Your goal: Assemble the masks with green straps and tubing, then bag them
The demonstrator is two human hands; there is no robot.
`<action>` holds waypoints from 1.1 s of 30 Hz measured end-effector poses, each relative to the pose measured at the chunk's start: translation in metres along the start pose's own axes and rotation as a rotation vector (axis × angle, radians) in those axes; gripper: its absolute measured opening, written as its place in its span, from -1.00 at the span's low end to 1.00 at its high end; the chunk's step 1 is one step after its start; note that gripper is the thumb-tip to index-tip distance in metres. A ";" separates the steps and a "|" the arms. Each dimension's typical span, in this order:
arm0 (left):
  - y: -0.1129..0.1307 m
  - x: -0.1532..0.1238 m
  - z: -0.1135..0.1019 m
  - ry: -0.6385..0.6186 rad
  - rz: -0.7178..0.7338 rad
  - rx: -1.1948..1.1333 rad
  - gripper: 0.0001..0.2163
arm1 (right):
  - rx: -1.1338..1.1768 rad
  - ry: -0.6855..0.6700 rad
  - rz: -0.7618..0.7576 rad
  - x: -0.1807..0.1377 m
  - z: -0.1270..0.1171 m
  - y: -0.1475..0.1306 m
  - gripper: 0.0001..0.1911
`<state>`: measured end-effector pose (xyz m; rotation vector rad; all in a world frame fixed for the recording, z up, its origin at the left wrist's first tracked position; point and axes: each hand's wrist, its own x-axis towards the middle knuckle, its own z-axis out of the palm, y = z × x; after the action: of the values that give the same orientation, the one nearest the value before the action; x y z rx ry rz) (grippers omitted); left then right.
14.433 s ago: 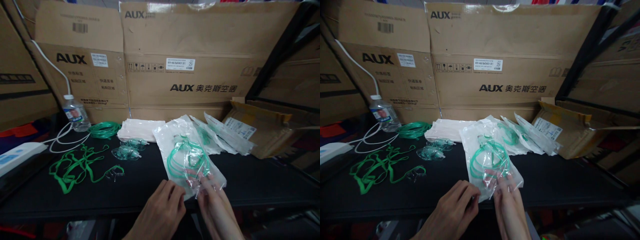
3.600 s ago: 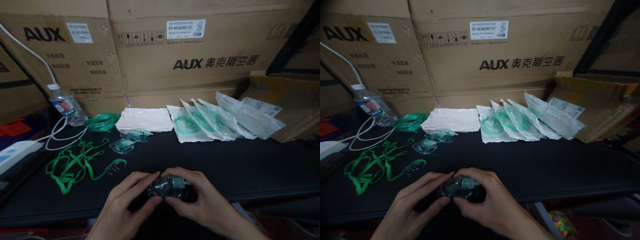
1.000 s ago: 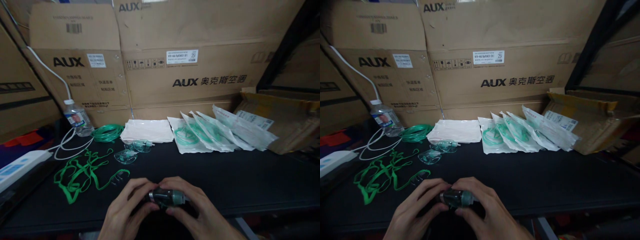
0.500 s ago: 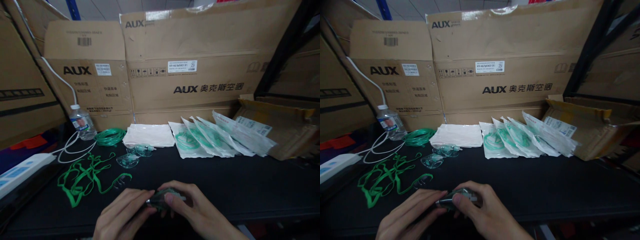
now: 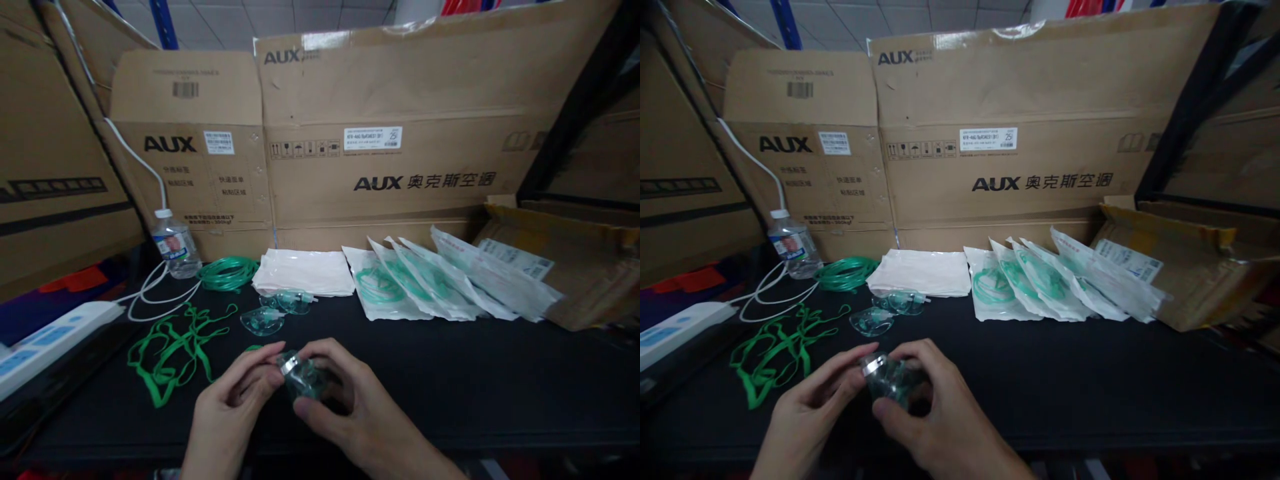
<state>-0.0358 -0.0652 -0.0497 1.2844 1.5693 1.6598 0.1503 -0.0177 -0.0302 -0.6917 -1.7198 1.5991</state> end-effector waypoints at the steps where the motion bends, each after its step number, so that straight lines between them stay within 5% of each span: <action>1: 0.000 0.001 0.000 0.011 -0.054 -0.024 -0.64 | 0.002 0.026 -0.007 0.003 0.003 0.002 -0.65; 6: -0.001 0.002 0.003 0.025 -0.170 -0.087 -0.60 | -0.074 0.167 -0.093 0.011 0.011 0.016 -0.63; 15: 0.008 0.007 0.030 -0.134 -0.039 -0.079 -0.67 | -0.257 0.443 -0.312 0.010 0.002 0.033 -0.69; 20: 0.006 0.008 0.041 -0.134 -0.073 -0.106 -0.66 | -0.134 0.439 -0.301 0.003 0.001 0.029 -0.96; 23: 0.006 0.007 0.043 -0.160 -0.069 -0.139 -0.68 | -0.096 0.428 -0.268 -0.001 0.003 0.025 -0.83; 33: 0.012 0.002 0.039 -0.225 -0.032 -0.098 -0.71 | -0.143 0.627 -0.351 0.001 0.007 0.028 -0.86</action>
<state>0.0002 -0.0481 -0.0423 1.3360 1.3519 1.4959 0.1424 -0.0188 -0.0578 -0.8016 -1.3901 0.8954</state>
